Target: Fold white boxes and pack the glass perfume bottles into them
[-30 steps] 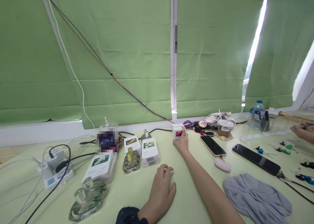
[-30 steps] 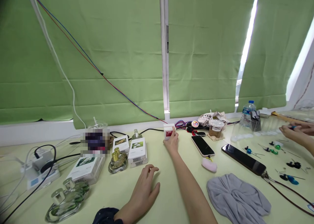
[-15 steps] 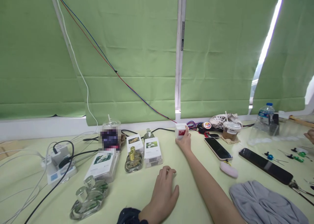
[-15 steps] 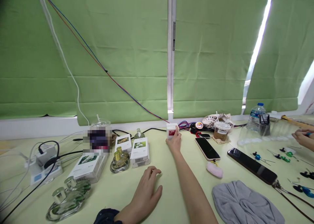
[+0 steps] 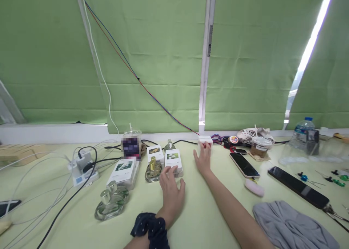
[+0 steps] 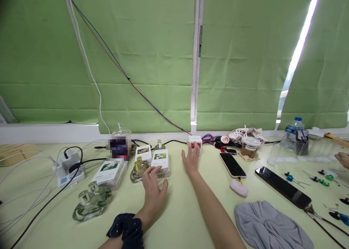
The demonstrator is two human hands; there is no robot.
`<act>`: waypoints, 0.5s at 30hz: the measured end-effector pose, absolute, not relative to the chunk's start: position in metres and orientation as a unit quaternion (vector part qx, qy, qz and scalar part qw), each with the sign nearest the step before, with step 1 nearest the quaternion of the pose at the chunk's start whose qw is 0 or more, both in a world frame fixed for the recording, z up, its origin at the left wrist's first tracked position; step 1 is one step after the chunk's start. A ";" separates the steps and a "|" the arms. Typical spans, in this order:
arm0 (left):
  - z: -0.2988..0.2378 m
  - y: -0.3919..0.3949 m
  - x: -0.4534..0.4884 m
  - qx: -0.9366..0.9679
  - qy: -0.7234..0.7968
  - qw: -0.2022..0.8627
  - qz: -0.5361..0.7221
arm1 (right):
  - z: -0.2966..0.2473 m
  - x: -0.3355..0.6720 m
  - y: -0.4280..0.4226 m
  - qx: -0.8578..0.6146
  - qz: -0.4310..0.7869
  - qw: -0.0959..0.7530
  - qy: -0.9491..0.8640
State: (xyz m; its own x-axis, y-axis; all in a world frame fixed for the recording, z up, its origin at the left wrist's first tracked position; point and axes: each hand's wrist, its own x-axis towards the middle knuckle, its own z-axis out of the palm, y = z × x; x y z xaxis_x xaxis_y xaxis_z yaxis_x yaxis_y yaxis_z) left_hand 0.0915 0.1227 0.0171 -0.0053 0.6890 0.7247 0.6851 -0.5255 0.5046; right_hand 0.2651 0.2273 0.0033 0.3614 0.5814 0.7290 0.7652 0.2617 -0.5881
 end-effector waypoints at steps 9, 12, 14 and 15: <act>0.013 0.130 0.090 0.709 0.513 -0.005 0.485 | -0.002 0.218 0.195 -0.415 0.221 0.568 -0.676; 0.011 0.133 0.089 0.710 0.519 0.005 0.476 | -0.001 0.217 0.188 -0.410 0.217 0.523 -0.715; 0.010 0.134 0.090 0.708 0.513 0.030 0.484 | 0.000 0.217 0.184 -0.416 0.212 0.497 -0.731; 0.009 0.134 0.090 0.707 0.508 0.050 0.490 | 0.000 0.216 0.182 -0.419 0.210 0.489 -0.736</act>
State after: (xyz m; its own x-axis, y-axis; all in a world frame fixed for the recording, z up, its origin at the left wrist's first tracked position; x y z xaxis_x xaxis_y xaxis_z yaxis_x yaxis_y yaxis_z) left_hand 0.0902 0.1342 0.0089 0.0036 0.7670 0.6416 0.6695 -0.4784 0.5682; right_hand 0.2160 0.1824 -0.0001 -0.1709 0.8219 0.5434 0.4104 0.5607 -0.7191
